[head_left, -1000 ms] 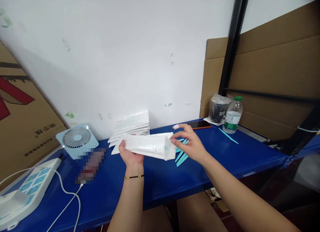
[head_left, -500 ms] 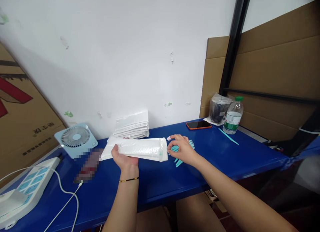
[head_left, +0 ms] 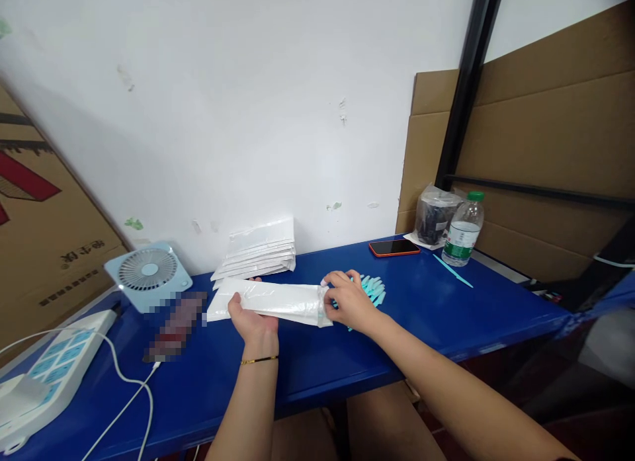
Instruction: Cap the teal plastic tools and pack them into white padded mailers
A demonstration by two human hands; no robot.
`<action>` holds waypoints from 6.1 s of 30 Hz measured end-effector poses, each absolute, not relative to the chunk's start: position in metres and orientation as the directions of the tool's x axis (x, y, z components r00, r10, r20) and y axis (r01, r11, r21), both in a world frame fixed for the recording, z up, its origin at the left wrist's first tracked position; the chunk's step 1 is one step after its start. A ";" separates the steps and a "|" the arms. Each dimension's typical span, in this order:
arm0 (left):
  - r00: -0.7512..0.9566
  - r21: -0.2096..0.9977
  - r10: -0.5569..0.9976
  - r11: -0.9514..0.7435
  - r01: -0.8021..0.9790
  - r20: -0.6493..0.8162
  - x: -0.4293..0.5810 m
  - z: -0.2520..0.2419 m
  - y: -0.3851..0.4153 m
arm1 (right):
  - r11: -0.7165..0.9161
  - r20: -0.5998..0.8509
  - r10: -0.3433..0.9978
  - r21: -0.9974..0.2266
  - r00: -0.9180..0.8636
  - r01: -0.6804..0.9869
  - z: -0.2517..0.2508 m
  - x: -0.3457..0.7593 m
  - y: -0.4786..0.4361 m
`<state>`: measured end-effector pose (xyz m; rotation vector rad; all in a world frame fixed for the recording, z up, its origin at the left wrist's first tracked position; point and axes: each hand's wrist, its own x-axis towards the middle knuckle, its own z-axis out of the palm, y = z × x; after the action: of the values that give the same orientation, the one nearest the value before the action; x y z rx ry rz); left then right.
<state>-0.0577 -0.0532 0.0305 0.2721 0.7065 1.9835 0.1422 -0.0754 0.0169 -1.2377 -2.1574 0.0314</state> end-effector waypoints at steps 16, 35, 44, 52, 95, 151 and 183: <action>-0.537 0.562 0.824 -0.363 -0.743 -0.178 -0.062 0.022 -0.050 | 0.507 0.485 0.828 -0.430 -0.283 0.747 0.014 0.123 -0.060; -0.462 0.637 0.745 -0.064 -0.768 -0.482 -0.156 0.022 -0.068 | 0.484 -0.053 0.833 -0.413 -0.551 0.771 0.020 0.269 -0.044; 0.203 0.535 0.830 0.501 -0.680 -0.520 -0.098 0.022 -0.159 | 0.568 0.128 0.816 -0.353 -0.563 0.743 -0.005 0.229 -0.046; 0.340 0.831 0.926 -0.317 0.456 0.167 -0.027 0.043 -0.071 | 0.498 0.302 0.866 -0.438 -0.399 0.748 0.016 0.243 -0.030; 0.434 0.539 0.887 -0.445 0.716 0.157 -0.004 -0.006 0.014 | 0.389 0.046 0.877 -0.651 -0.478 0.652 0.001 0.277 0.024; 0.629 0.536 0.775 -0.505 0.676 -0.063 0.000 0.017 -0.014 | 0.519 -0.054 0.773 -0.518 -0.631 0.680 0.031 0.263 -0.004; 0.458 0.291 0.879 -0.475 0.830 0.131 -0.011 0.021 0.003 | 0.325 0.078 0.935 -0.584 -0.347 0.744 0.023 0.291 0.009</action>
<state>-0.0114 0.0027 0.0210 2.5187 1.4946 0.3923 0.2913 0.0087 0.0226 -1.4854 -2.1942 0.6443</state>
